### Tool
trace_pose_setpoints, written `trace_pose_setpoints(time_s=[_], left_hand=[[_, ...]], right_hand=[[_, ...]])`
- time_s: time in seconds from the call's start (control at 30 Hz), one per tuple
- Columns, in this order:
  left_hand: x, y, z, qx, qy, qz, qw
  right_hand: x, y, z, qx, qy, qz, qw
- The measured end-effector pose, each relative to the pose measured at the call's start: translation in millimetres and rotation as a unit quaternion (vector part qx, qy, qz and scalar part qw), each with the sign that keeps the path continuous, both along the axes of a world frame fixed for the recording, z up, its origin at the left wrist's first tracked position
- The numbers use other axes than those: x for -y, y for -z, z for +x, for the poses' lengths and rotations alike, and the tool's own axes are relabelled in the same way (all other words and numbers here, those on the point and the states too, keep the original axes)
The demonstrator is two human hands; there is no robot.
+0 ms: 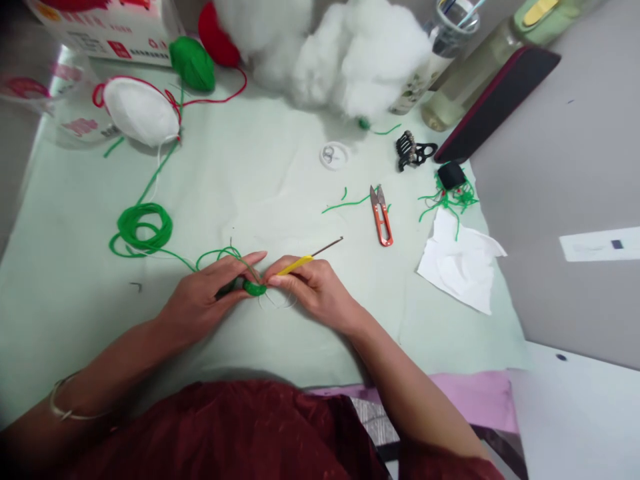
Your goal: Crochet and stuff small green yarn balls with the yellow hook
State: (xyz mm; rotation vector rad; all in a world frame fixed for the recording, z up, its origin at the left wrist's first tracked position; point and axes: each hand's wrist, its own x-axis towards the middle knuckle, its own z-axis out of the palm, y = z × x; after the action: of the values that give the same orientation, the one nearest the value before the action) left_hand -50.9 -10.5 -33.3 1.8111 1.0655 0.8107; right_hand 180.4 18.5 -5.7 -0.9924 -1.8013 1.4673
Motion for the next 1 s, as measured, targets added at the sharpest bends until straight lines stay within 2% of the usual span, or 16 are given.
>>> trace_pose_setpoints(time_s=[0.27, 0.47, 0.53, 0.6, 0.7, 0.8, 0.9, 1.0], left_hand=[[0, -0.7, -2, -0.006, -0.001, -0.038, 0.999], [-1, -4.6, 1, -0.025, -0.013, -0.035, 0.999], [-2, -5.6, 1, -0.038, -0.019, -0.03, 0.999], [-2, -6.1, 2, -0.042, -0.019, -0.019, 0.999], [-3, -5.8, 2, -0.033, -0.018, 0.006, 0.999], [-3, -4.2, 1, -0.029, -0.014, 0.018, 0.999], [-3, -1.1, 1, -0.024, -0.016, 0.021, 0.999], [-3, 2.6, 2, -0.014, -0.026, 0.026, 0.999]], right_hand=[[10, 8.7, -1, 0.004, -0.004, 0.109, 0.994], [27, 10.4, -4, 0.069, 0.018, 0.184, 0.98], [25, 10.2, -5, 0.066, 0.031, 0.178, 0.981], [18, 9.7, -4, 0.046, 0.031, 0.142, 0.988], [9, 9.2, -3, 0.036, 0.004, 0.102, 0.994], [13, 10.7, -4, 0.069, -0.004, 0.185, 0.98], [29, 12.7, -8, 0.138, 0.013, 0.302, 0.943], [42, 14.9, -13, 0.191, 0.029, 0.359, 0.913]])
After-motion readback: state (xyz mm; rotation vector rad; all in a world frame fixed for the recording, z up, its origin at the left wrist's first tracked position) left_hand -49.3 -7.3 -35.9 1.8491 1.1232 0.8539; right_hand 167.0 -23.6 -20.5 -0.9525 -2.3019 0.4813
